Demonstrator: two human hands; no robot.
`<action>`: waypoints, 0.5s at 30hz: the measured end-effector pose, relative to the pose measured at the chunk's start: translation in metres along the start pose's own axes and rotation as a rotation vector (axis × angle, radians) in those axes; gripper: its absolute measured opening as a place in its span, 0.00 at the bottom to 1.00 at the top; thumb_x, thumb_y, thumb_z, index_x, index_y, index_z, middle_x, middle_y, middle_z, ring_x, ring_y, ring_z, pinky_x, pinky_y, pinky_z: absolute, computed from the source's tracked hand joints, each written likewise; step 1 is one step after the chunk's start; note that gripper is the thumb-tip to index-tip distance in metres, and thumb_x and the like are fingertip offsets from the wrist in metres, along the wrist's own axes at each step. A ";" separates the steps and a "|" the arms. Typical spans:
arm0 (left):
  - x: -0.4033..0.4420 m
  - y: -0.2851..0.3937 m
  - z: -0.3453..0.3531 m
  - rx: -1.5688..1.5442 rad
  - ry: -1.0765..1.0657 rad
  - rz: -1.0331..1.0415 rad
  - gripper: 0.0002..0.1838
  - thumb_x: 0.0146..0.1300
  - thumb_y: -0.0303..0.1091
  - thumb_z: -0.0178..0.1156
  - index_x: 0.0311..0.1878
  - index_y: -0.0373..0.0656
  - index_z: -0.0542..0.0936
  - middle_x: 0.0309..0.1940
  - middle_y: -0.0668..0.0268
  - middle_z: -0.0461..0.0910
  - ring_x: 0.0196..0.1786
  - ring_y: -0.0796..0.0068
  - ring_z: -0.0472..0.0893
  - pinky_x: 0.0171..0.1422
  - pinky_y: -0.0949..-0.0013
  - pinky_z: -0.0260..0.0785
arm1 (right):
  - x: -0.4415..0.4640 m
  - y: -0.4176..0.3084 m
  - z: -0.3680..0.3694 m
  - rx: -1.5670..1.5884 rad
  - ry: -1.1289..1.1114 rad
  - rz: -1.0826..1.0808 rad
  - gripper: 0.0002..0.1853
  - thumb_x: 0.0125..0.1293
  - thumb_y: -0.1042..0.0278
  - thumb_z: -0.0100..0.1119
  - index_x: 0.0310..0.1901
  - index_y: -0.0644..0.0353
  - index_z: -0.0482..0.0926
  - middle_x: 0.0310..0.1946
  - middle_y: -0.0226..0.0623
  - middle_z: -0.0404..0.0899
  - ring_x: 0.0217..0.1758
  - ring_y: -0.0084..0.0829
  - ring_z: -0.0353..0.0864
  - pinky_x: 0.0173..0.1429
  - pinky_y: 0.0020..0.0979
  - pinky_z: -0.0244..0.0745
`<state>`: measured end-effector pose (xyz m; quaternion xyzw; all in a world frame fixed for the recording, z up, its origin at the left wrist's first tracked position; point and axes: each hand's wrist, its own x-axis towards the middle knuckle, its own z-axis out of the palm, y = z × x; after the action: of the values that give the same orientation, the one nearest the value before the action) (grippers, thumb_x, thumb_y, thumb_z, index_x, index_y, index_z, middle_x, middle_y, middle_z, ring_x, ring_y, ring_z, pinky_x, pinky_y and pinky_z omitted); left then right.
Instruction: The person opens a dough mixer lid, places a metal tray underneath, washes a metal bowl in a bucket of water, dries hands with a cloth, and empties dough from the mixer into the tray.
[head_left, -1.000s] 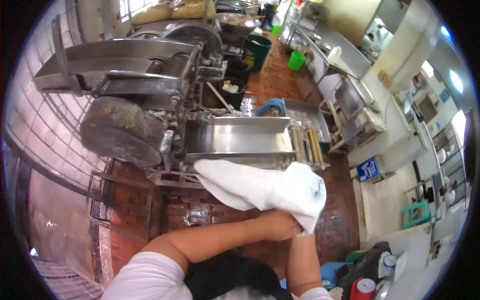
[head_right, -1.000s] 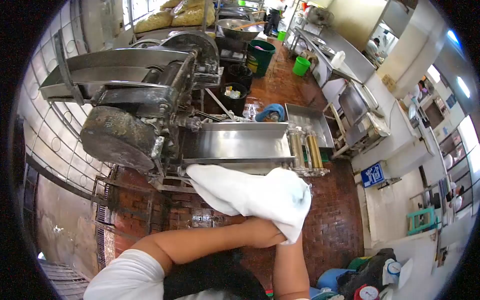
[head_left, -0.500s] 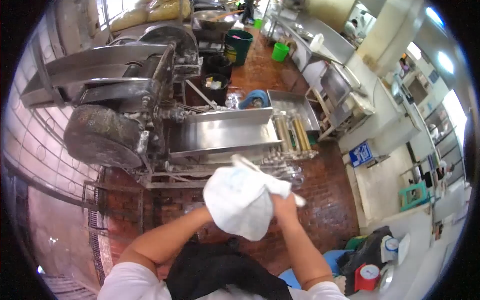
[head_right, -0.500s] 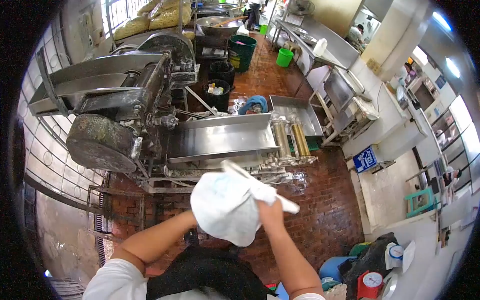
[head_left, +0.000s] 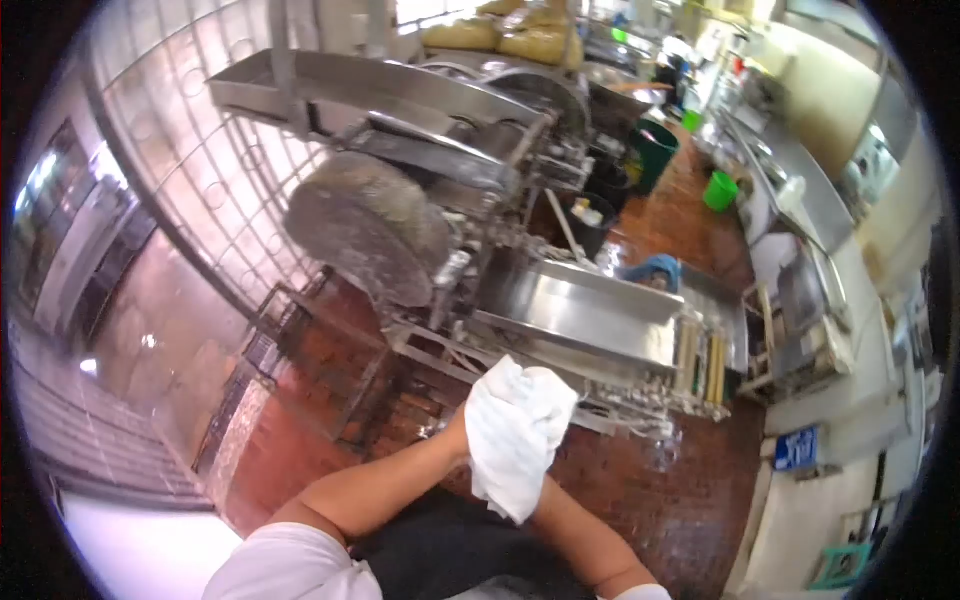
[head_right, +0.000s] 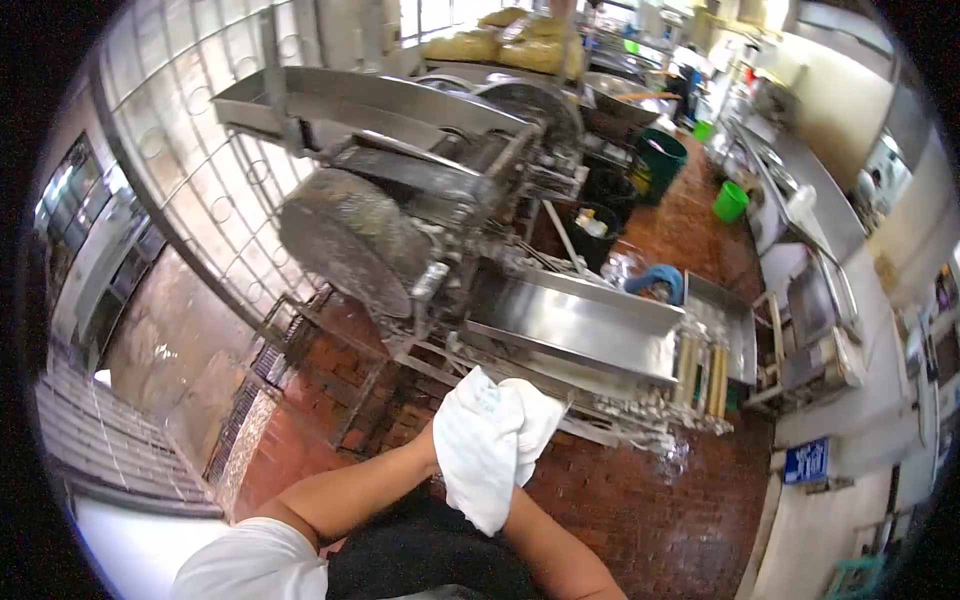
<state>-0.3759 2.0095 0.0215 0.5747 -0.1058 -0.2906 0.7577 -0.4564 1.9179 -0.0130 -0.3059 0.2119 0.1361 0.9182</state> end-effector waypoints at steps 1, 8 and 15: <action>-0.003 -0.007 -0.019 0.009 0.107 0.020 0.09 0.67 0.37 0.58 0.45 0.44 0.78 0.38 0.62 0.81 0.41 0.67 0.83 0.44 0.65 0.77 | 0.015 0.020 -0.005 -0.037 0.007 -0.057 0.28 0.70 0.47 0.47 0.61 0.62 0.71 0.54 0.47 0.78 0.54 0.45 0.79 0.60 0.43 0.73; -0.039 0.004 -0.196 -0.573 0.661 0.069 0.11 0.66 0.39 0.56 0.45 0.43 0.76 0.38 0.62 0.78 0.41 0.66 0.80 0.44 0.65 0.75 | 0.041 -0.015 0.005 -1.870 0.134 -0.421 0.17 0.64 0.49 0.55 0.38 0.54 0.83 0.39 0.42 0.83 0.45 0.45 0.81 0.49 0.41 0.76; -0.061 0.150 -0.468 -0.411 1.012 0.352 0.20 0.62 0.41 0.59 0.53 0.41 0.72 0.46 0.59 0.76 0.48 0.63 0.77 0.52 0.64 0.71 | 0.016 -0.059 -0.297 -2.264 0.563 0.449 0.13 0.62 0.55 0.59 0.33 0.56 0.85 0.28 0.44 0.82 0.32 0.47 0.81 0.37 0.40 0.76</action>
<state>-0.1458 2.4476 0.0240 0.4567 0.2344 0.1367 0.8472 -0.5108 1.6897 -0.2059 -0.9187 0.2141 0.3320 0.0022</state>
